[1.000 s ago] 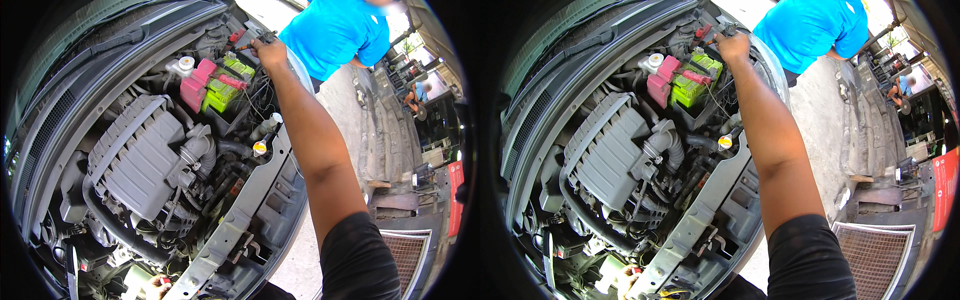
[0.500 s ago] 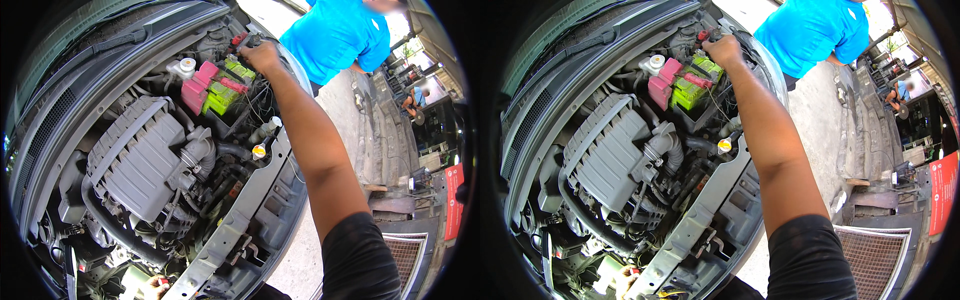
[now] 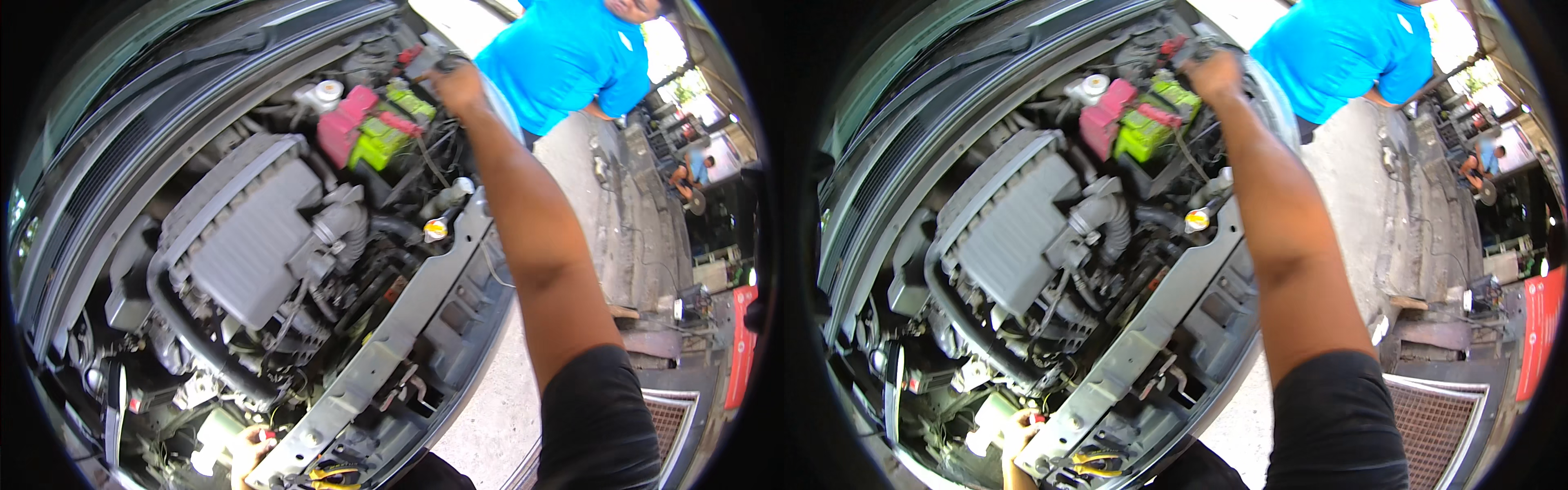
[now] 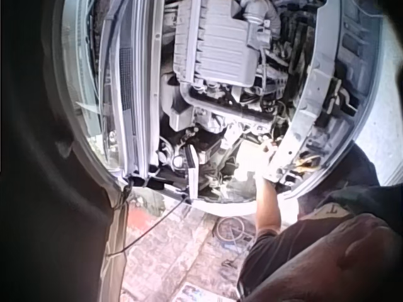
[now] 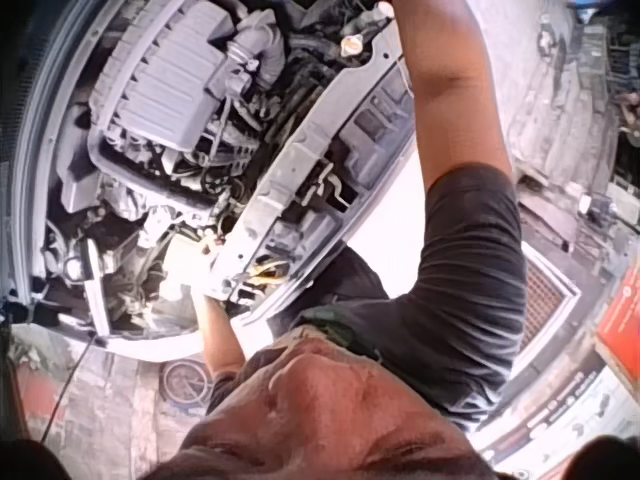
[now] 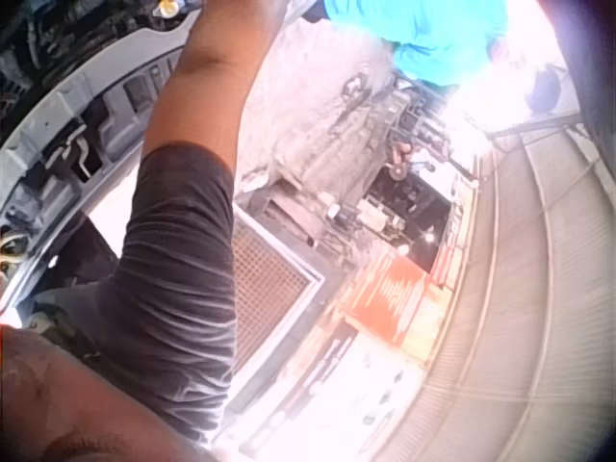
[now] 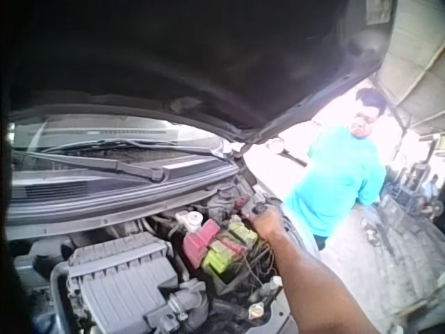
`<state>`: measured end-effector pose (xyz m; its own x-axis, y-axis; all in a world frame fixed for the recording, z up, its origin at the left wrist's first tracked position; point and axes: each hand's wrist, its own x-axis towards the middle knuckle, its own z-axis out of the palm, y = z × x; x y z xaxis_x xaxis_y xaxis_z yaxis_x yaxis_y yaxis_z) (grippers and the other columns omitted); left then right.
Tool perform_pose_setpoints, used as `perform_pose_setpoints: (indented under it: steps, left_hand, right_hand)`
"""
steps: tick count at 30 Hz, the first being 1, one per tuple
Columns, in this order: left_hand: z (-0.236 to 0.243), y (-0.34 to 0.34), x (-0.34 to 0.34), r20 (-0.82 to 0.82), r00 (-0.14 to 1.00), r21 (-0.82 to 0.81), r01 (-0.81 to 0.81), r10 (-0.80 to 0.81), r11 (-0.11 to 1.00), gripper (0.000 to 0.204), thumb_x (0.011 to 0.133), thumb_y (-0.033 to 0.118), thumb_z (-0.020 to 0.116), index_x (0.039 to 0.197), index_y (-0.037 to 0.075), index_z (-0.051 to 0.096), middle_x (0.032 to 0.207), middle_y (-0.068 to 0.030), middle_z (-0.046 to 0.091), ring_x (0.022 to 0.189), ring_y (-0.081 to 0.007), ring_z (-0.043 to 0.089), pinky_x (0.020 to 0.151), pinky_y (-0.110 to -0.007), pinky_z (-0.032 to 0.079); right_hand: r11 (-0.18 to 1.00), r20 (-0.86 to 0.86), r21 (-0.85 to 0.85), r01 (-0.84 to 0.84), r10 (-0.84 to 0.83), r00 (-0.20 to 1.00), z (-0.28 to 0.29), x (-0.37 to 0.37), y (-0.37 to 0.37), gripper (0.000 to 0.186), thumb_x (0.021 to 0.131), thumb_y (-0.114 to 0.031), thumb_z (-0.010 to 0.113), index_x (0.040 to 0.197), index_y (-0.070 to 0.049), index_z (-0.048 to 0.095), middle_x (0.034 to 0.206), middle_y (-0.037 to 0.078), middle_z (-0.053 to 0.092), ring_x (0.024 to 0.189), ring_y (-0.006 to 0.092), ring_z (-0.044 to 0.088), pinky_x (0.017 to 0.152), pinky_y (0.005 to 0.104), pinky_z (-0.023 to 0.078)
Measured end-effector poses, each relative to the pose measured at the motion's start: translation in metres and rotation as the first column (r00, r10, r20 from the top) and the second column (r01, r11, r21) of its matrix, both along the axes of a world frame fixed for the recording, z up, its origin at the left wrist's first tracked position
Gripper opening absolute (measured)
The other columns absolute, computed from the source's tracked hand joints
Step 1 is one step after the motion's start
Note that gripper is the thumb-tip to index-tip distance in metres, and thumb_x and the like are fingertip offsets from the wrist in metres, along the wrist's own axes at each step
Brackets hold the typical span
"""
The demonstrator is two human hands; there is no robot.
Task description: The person works under the open hood of a car, using a flashlight and a tool to manipulate wires and components near the engine. Another person in a blue shirt stands nearby and occasionally looks on. The person repeatedly reaches into the engine bay, adjusts connections, and uses the flashlight to illuminate the work area.
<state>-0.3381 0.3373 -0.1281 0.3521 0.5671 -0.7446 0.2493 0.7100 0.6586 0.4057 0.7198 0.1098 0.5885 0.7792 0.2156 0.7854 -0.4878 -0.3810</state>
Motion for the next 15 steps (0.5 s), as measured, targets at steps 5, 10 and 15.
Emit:
perform_pose_setpoints:
  steps: [5,10,15]
  left_hand:
    - [0.022,0.016,0.018,-0.15,0.984,-0.035,0.091,-0.095,0.995,0.046,0.086,0.017,0.091,0.124,-0.001,0.072,0.106,-0.0047,0.076,0.094,-0.0133,0.067,0.084,-0.031,0.055]
    - [0.01,0.01,0.008,-0.103,0.979,0.009,0.178,-0.176,0.984,0.046,0.089,0.022,0.091,0.128,0.003,0.075,0.11,-0.0042,0.077,0.103,-0.0145,0.067,0.094,-0.031,0.054]
    - [-0.004,0.003,0.002,0.008,0.993,0.02,0.116,-0.116,0.993,0.048,0.09,0.023,0.09,0.131,0.004,0.075,0.108,-0.0039,0.076,0.101,-0.0141,0.067,0.094,-0.031,0.054]
  right_hand:
    - [0.685,-0.534,0.711,0.159,0.378,0.756,0.049,-0.086,-0.138,0.035,0.101,-0.022,0.073,0.12,0.007,0.07,0.118,0.023,0.076,0.108,0.0334,0.077,0.099,0.0418,0.061]
    - [0.687,-0.476,0.689,-0.23,0.669,0.571,0.014,-0.225,-0.317,0.035,0.09,-0.01,0.082,0.121,0.002,0.07,0.119,0.018,0.074,0.11,0.0298,0.075,0.098,0.0406,0.062]
    - [0.653,-0.657,0.38,-0.655,0.689,0.306,-0.021,-0.361,-0.379,0.043,0.077,-0.003,0.088,0.118,-0.007,0.076,0.115,0.017,0.074,0.104,0.0306,0.076,0.091,0.0414,0.061]
